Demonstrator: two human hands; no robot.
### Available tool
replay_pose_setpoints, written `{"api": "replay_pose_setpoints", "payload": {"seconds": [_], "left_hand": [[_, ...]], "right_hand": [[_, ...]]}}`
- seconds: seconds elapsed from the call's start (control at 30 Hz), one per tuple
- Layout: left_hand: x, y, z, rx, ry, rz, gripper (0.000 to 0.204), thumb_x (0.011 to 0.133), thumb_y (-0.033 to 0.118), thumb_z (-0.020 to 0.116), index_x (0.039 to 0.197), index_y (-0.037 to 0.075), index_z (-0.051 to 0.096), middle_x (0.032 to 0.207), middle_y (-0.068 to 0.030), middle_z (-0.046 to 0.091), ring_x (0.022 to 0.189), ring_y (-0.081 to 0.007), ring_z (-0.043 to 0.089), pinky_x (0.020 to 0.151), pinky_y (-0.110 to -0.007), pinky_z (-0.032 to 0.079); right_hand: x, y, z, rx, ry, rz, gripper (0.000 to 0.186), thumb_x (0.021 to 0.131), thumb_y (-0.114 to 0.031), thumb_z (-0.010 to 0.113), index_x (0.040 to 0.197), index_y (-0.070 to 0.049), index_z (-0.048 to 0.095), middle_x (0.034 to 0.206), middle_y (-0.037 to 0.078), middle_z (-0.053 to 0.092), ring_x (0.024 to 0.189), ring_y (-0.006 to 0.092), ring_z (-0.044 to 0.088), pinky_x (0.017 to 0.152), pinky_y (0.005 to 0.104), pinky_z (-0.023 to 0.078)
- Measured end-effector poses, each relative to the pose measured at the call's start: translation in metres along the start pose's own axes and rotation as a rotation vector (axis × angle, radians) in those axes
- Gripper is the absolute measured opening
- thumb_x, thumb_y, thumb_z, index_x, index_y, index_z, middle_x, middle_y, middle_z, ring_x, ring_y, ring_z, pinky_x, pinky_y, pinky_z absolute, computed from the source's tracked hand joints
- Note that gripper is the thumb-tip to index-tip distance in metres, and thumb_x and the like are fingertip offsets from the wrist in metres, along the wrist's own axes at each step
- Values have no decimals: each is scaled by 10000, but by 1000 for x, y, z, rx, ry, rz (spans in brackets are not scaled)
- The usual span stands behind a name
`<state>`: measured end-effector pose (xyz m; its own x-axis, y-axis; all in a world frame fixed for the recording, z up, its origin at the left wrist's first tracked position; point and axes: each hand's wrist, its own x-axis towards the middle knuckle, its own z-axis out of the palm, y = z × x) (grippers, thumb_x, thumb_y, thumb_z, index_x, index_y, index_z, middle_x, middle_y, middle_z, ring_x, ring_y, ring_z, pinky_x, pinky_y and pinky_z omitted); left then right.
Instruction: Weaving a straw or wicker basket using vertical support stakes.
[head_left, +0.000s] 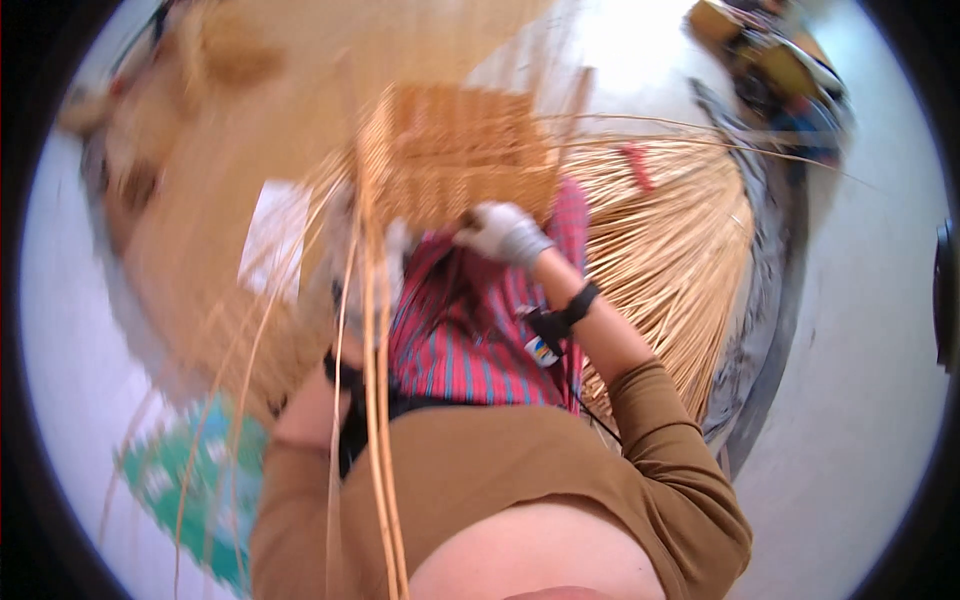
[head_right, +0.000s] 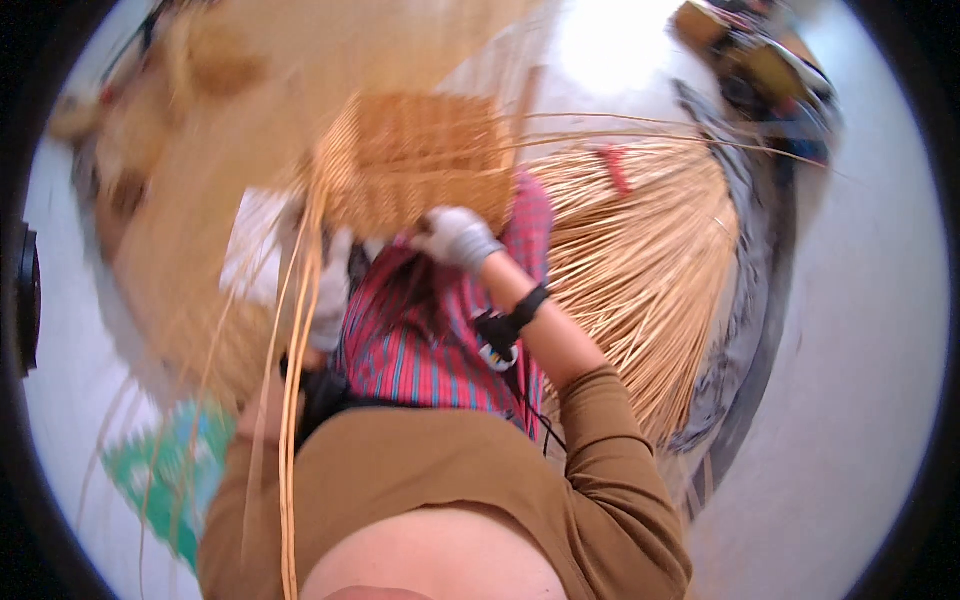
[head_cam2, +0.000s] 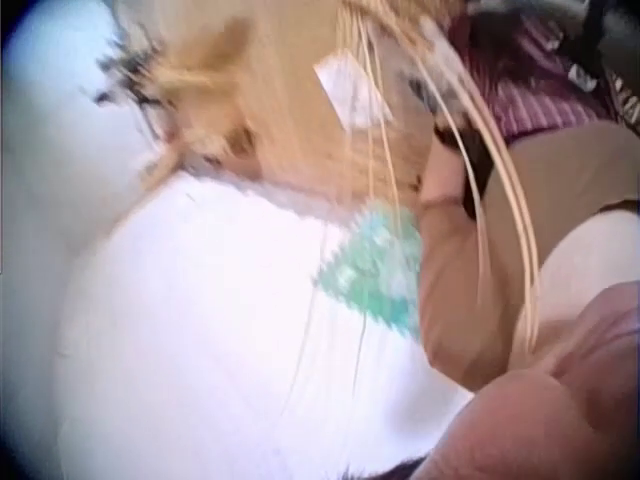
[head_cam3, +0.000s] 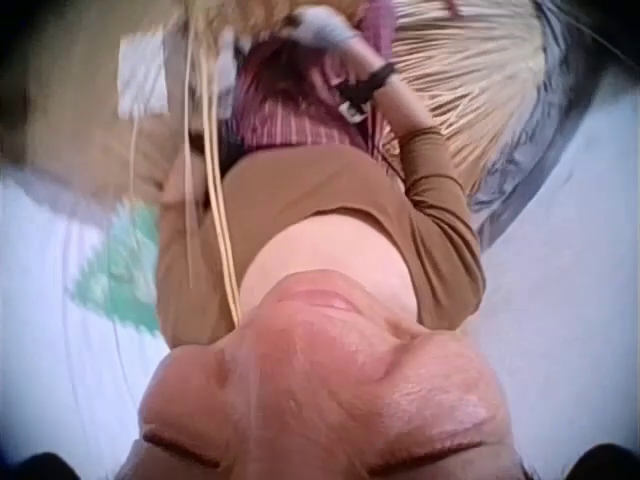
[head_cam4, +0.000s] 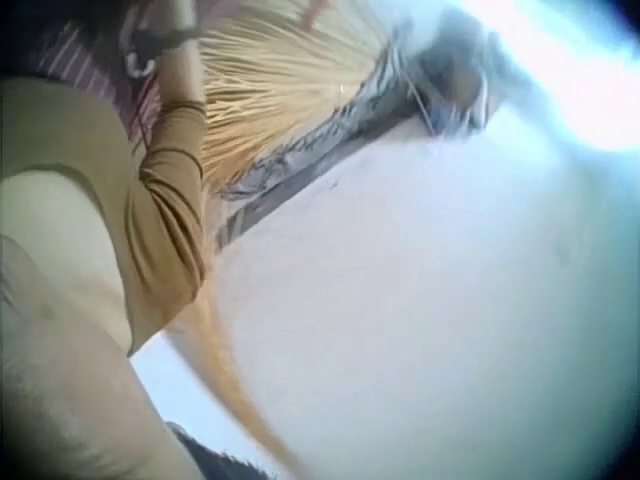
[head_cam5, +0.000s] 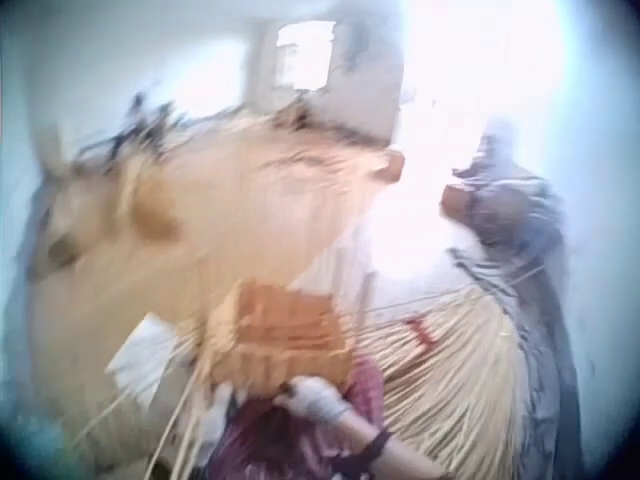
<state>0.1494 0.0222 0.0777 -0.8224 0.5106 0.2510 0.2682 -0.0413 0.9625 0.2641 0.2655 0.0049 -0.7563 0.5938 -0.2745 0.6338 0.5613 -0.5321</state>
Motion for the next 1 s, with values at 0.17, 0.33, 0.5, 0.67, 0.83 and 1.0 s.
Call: {"api": "replay_pose_setpoints", "payload": {"seconds": [0.17,0.33,0.5,0.67,0.83,1.0], "left_hand": [[78,-149,14,109,-57,-20,373,928,54,724,1281,26,605,1183,-113,658,919,-192,690,834,-323,577],[120,-144,26,-89,-11,-136,551,923,321,786,1312,-17,591,1149,-137,735,1033,-246,697,935,-374,540],[122,-128,24,81,-37,-190,547,918,407,781,1242,-15,660,1147,-125,740,1018,-236,694,920,-362,534],[117,-136,13,76,-73,-265,490,926,410,774,1167,-11,705,1056,-106,761,897,-228,702,835,-354,547],[114,-151,12,173,-202,-219,639,1010,604,551,1296,47,677,995,-118,756,793,-220,669,714,-370,534],[114,-143,5,327,-170,179,420,1013,315,671,1308,20,629,1086,-131,739,936,-239,701,804,-358,564]], "right_hand": [[-11,-15,5,172,14,-104,396,895,-376,709,1133,-61,720,1068,177,743,1026,339,710,913,429,550],[2,-42,10,741,152,-108,266,972,-123,684,1211,-5,675,1055,77,747,951,136,693,868,290,553],[15,-38,12,856,391,-22,221,981,-94,675,1182,-3,683,1010,52,732,906,108,673,845,260,547],[7,-80,23,677,329,3,332,945,-179,730,1216,3,668,968,75,741,891,121,681,830,272,541],[57,-88,33,681,577,128,446,882,-321,795,1149,24,701,950,113,762,844,148,689,797,301,538],[69,-91,42,1065,516,181,288,882,-273,782,997,-10,749,819,75,744,773,123,680,722,300,539]]}}
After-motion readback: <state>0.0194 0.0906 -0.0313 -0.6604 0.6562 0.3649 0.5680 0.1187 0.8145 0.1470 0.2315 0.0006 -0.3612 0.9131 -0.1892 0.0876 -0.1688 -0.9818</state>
